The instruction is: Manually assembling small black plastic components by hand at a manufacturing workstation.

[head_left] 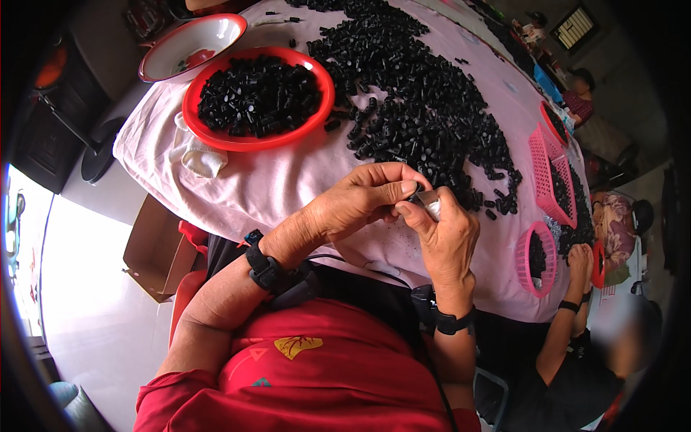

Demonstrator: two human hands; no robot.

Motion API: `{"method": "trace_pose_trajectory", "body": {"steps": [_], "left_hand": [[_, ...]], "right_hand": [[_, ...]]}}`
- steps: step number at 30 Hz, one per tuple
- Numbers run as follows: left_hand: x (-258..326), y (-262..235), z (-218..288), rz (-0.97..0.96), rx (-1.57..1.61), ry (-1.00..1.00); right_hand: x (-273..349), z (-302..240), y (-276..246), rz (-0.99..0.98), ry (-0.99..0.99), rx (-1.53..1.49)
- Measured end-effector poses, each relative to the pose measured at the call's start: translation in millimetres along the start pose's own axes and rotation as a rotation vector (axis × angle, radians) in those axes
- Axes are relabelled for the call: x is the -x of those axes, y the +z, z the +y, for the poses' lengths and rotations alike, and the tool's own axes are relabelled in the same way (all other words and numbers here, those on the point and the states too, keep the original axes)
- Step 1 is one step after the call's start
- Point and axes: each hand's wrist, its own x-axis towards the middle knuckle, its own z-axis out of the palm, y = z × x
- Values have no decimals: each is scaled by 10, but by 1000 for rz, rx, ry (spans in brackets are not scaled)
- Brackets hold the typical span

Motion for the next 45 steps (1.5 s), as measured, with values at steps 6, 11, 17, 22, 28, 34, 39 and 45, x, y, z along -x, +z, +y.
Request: {"method": "trace_pose_trajectory", "body": {"steps": [6, 11, 17, 22, 28, 34, 39, 45], "left_hand": [[1, 3, 5, 7, -9, -7], [-5, -2, 0, -4, -1, -7], [-8, -13, -34, 22, 15, -27], [-12, -10, -45, 18, 17, -21], [-7, 5, -33, 4, 21, -17], [-21, -13, -38, -8, 12, -3], [-25, -23, -39, 5, -3, -5], [-16, -11, -31, 18, 5, -10]], "right_hand": [[8, -8, -18, -28, 23, -2], [-8, 21, 11, -11, 15, -37], [-15, 24, 4, -46, 37, -93], [-20, 19, -11, -72, 56, -111], [-16, 23, -11, -71, 57, -121], [-11, 8, -6, -25, 20, -54], [-22, 18, 5, -25, 8, -71], [-34, 5, -11, -44, 18, -94]]}}
